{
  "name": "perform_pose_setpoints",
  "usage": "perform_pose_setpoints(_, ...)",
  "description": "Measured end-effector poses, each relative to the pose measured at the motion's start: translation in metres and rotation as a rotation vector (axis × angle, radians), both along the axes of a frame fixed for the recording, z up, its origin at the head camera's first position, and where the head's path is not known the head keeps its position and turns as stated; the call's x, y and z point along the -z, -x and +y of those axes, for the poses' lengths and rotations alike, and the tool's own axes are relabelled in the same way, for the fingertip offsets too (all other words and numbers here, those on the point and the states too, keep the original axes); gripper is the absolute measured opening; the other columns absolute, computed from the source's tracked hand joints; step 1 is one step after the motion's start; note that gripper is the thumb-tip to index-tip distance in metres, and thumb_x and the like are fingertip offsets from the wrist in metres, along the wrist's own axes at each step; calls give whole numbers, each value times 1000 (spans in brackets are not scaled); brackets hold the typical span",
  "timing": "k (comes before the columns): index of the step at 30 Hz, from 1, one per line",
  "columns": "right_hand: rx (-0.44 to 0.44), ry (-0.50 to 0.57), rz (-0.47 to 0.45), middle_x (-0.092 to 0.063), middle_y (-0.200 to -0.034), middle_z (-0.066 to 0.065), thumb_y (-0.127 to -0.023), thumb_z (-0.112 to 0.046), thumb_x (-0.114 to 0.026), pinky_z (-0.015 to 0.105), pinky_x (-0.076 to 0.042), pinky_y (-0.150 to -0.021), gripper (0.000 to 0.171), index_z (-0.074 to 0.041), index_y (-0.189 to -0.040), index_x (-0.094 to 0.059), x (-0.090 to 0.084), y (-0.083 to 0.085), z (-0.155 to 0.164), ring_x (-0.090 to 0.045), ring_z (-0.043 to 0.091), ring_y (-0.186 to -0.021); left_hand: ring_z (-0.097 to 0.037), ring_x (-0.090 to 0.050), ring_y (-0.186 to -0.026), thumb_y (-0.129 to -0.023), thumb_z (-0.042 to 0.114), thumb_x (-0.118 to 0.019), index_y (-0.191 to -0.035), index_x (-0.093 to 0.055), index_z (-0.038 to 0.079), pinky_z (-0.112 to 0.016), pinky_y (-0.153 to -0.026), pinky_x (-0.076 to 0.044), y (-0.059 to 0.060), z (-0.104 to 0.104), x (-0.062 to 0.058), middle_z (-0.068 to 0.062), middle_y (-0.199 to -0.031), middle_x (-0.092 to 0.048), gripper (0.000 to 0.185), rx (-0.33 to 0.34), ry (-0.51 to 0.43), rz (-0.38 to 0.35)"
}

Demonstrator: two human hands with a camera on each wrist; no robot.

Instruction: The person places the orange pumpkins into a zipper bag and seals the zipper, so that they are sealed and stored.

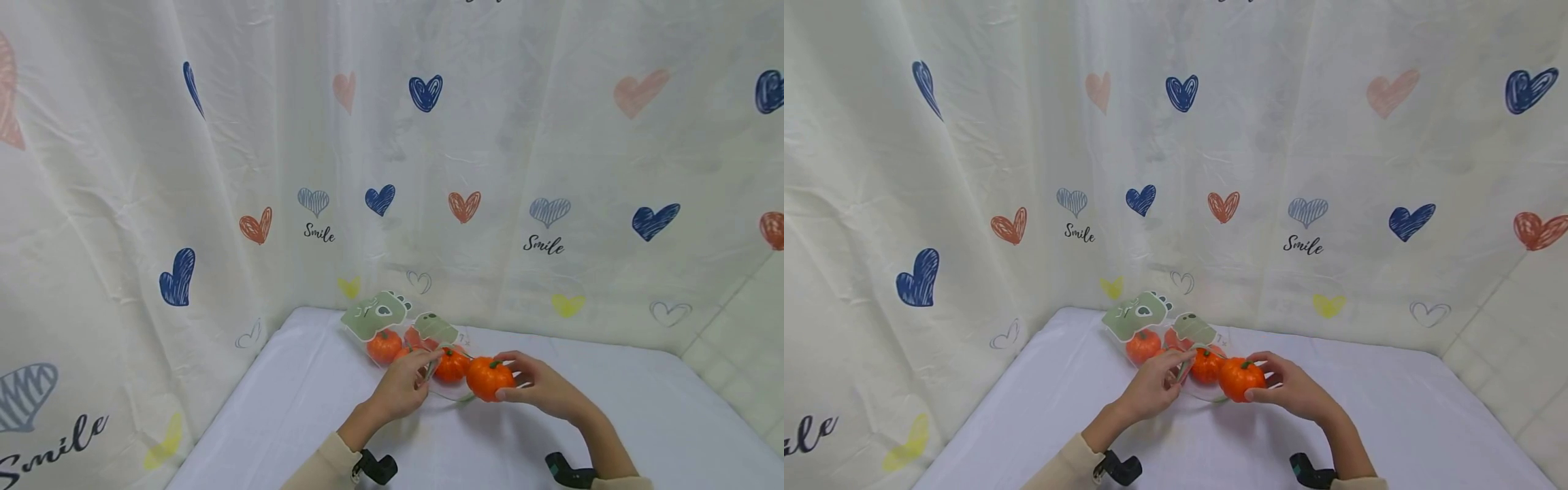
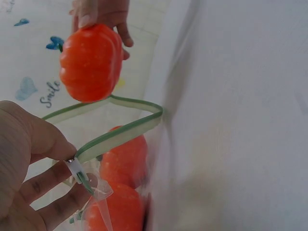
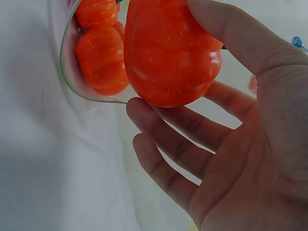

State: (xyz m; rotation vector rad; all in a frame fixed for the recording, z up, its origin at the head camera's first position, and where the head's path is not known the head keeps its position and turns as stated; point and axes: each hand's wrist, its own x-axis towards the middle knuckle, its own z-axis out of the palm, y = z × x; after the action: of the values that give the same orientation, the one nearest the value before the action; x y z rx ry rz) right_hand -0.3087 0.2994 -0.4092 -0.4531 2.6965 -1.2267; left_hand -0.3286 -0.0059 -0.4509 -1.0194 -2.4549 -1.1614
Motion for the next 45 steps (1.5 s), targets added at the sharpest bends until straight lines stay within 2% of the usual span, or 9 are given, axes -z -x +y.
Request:
perform_pose_setpoints(4,-1,-12,-22,-66,-128,14,-87,-39,-78,42,-59,-87,67,-10,-142,-52,5,1,-3,-64,22,-101,-10,-61,-90,-85,-10,-66,-145,-58,14,-14,-78,-54,0,0,0,-3,-135,-66,65,-3,-1,-8)
perform_pose_setpoints(13,4,-24,-61,-64,-127,12,-86,-39,-79,41,-59,-85,66,-13,-141,-53,15,3,-12,-62,22,-100,-12,-62,-88,-84,-11,-64,-144,-59,15,-14,-75,-54,2,0,1,-4,-132,-67,66,8,-9,26)
perform_pose_setpoints(22,11,-50,-21,-65,-124,13,-84,-38,-82,34,-56,-80,64,-8,-132,-53,28,7,-23,-62,21,-97,-9,-60,-89,-84,-10,-65,-144,-59,17,-14,-76,-54,2,0,1,-4,-131,-67,66,2,-3,21)
perform_pose_setpoints(29,84,-74,-34,-66,-123,8,-83,-42,-83,34,-56,-78,65,-7,-130,-54,35,7,-32,-61,17,-92,-11,-62,-89,-84,-11,-65,-144,-59,13,-14,-76,-54,2,0,1,-6,-131,-68,65,8,-3,39)
perform_pose_setpoints(39,170,-111,-14,-67,-122,11,-80,-43,-85,33,-56,-74,68,-7,-129,-55,40,7,-44,-62,17,-86,-11,-62,-90,-85,-10,-66,-145,-58,17,-15,-79,-55,-1,2,2,-5,-133,-68,67,3,3,19)
perform_pose_setpoints(45,213,-139,7,-67,-116,9,-77,-45,-86,32,-55,-70,71,-8,-132,-59,43,8,-49,-59,18,-82,-19,-66,-92,-85,-11,-66,-145,-58,15,-15,-79,-56,-1,2,2,-6,-134,-67,66,10,-2,5)
